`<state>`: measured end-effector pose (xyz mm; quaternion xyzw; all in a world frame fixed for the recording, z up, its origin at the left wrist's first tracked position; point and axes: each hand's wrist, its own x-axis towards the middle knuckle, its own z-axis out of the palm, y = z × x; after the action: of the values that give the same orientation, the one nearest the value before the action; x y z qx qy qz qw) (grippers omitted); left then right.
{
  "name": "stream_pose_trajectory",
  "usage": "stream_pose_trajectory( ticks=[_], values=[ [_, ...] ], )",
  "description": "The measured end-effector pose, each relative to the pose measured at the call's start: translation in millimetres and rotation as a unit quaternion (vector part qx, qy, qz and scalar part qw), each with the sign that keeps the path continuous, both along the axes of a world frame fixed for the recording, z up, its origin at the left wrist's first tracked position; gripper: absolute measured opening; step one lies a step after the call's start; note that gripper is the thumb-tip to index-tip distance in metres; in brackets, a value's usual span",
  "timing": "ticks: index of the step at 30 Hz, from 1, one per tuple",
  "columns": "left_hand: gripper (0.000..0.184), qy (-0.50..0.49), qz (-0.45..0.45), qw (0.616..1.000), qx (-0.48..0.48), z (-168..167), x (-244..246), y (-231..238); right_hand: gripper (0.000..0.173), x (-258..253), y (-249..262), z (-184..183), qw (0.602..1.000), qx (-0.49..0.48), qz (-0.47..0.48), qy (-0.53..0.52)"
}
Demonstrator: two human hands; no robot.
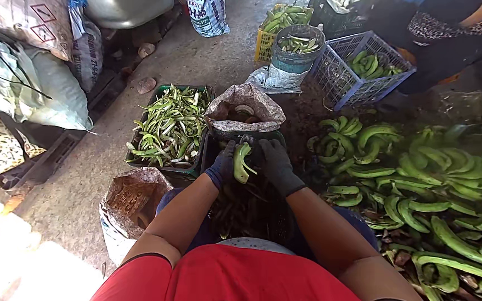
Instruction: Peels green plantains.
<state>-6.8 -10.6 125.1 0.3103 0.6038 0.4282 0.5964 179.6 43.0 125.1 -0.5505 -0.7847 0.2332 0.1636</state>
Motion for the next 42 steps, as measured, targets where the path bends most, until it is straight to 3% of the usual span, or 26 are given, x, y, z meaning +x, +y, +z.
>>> stream_pose_trajectory(
  ticks=[3,5,7,8,9,10,12,13,14,18,21,22,24,26,28,31,34,36,38,40,42],
  values=[
    [0.079,-0.007,-0.035,0.999,0.01,-1,-2,-5,0.05,15,14,1,0.995,-0.038,-0.079,0.051],
    [0.07,0.039,-0.047,0.997,0.052,-1,-11,-3,0.047,23,11,11,0.994,-0.03,0.007,0.103],
    [0.043,0.188,-0.076,0.97,0.131,7,-25,1,0.043,22,0,24,0.978,-0.02,0.141,0.151],
    [0.044,0.31,-0.105,0.929,0.172,12,-33,4,0.043,19,-6,26,0.966,-0.019,0.202,0.161],
    [0.057,0.396,-0.111,0.892,0.189,19,-38,5,0.042,14,-13,26,0.953,-0.027,0.249,0.168],
    [0.057,0.422,-0.104,0.879,0.193,22,-39,5,0.042,10,-18,23,0.944,-0.037,0.281,0.168],
    [0.046,0.387,-0.081,0.899,0.187,22,-31,3,0.041,3,-24,15,0.946,-0.046,0.287,0.141],
    [0.04,0.325,-0.06,0.928,0.17,19,-24,2,0.04,1,-24,12,0.955,-0.041,0.267,0.12],
    [0.044,0.251,-0.031,0.956,0.146,13,-15,2,0.039,0,-22,9,0.966,-0.031,0.236,0.099],
    [0.045,0.244,-0.119,0.953,0.134,-1,-5,-1,0.04,-1,-7,10,0.998,-0.002,0.048,0.047],
    [0.055,0.112,-0.132,0.98,0.097,2,-2,-2,0.038,12,10,10,0.995,0.024,-0.046,0.087],
    [0.058,0.087,-0.124,0.983,0.1,2,-5,-2,0.038,18,13,11,0.993,0.027,-0.042,0.106],
    [0.053,0.149,-0.113,0.974,0.13,4,-16,0,0.039,25,12,23,0.988,0.032,0.03,0.149],
    [0.053,0.18,-0.037,0.97,0.158,13,-24,4,0.041,22,0,36,0.974,0.02,0.134,0.179],
    [0.051,0.135,0.051,0.971,0.193,18,-28,10,0.041,15,-15,38,0.955,0.004,0.229,0.188],
    [0.047,0.123,0.08,0.96,0.238,22,-23,7,0.036,7,-28,29,0.94,-0.006,0.302,0.158],
    [0.047,0.121,0.056,0.969,0.207,21,-5,-4,0.033,4,-24,21,0.957,0.041,0.263,0.12],
    [0.045,0.197,-0.04,0.962,0.186,13,-2,-10,0.034,5,-16,17,0.975,0.092,0.186,0.078],
    [0.041,0.31,-0.165,0.911,0.215,11,-5,-10,0.038,7,-6,16,0.99,0.101,0.091,0.033],
    [0.048,0.374,-0.254,0.853,0.261,11,-7,-11,0.04,12,3,17,0.997,0.076,-0.011,0.027],
    [0.049,0.365,-0.269,0.848,0.274,12,-5,-14,0.045,22,12,21,0.996,0.05,-0.059,0.045]
  ],
)
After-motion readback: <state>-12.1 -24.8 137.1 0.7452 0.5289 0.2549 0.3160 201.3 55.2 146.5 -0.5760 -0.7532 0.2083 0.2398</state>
